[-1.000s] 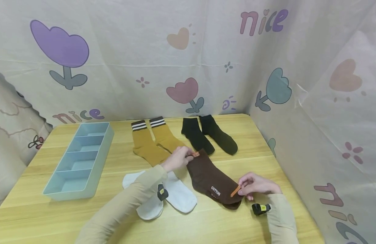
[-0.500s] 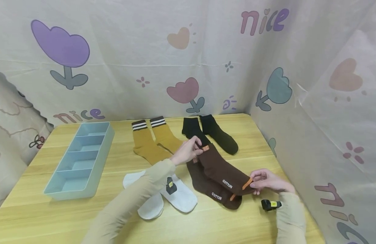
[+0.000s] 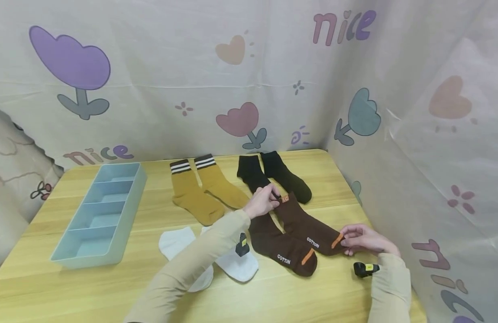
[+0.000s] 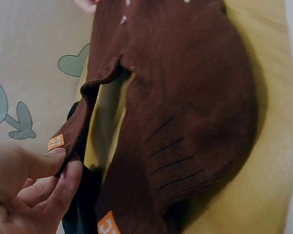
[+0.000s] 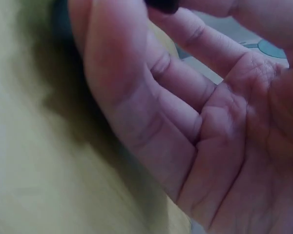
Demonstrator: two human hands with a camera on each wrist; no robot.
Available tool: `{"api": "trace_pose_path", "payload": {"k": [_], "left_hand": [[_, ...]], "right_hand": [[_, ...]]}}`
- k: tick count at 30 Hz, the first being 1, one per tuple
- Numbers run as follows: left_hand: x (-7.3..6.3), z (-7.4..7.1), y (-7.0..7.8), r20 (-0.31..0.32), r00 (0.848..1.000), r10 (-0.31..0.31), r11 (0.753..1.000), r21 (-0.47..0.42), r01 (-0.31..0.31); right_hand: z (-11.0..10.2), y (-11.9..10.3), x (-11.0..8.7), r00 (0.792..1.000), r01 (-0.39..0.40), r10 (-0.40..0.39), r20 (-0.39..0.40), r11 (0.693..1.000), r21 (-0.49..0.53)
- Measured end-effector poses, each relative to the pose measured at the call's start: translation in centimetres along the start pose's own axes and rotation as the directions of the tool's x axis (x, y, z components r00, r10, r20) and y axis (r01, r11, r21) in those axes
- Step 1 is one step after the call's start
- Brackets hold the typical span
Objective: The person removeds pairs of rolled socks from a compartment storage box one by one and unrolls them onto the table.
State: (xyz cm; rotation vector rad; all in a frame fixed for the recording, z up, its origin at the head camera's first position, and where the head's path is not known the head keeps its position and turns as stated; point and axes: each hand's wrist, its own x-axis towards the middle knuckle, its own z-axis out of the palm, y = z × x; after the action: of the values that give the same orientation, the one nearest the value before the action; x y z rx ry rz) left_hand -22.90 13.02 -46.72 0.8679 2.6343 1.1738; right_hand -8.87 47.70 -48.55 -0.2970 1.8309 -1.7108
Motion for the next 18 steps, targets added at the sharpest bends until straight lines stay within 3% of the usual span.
{"api": "trace_pose_path", "payload": {"k": [8, 13, 18], "left_hand": [[-0.7, 0.6, -0.1, -0.005, 1.0, -0.002, 0.997, 0.077, 0.002], [-1.0, 0.5, 0.1, -0.013, 0.998, 0.056, 0.987, 0.152, -0.054], [-1.4, 0.0, 0.7, -0.031, 0.995, 0.099, 0.974, 0.209, -0.09]], "right_hand": [[-0.1, -0.2, -0.1, 0.997, -0.03, 0.025, -0.068, 0.997, -0.069], [0.3, -0.6, -0.4, 0.985, -0.053, 0.022, -0.17, 0.982, -0.181], [0.5, -0.7, -0.7, 0.963, -0.049, -0.033, -0.266, 0.954, -0.295]]}}
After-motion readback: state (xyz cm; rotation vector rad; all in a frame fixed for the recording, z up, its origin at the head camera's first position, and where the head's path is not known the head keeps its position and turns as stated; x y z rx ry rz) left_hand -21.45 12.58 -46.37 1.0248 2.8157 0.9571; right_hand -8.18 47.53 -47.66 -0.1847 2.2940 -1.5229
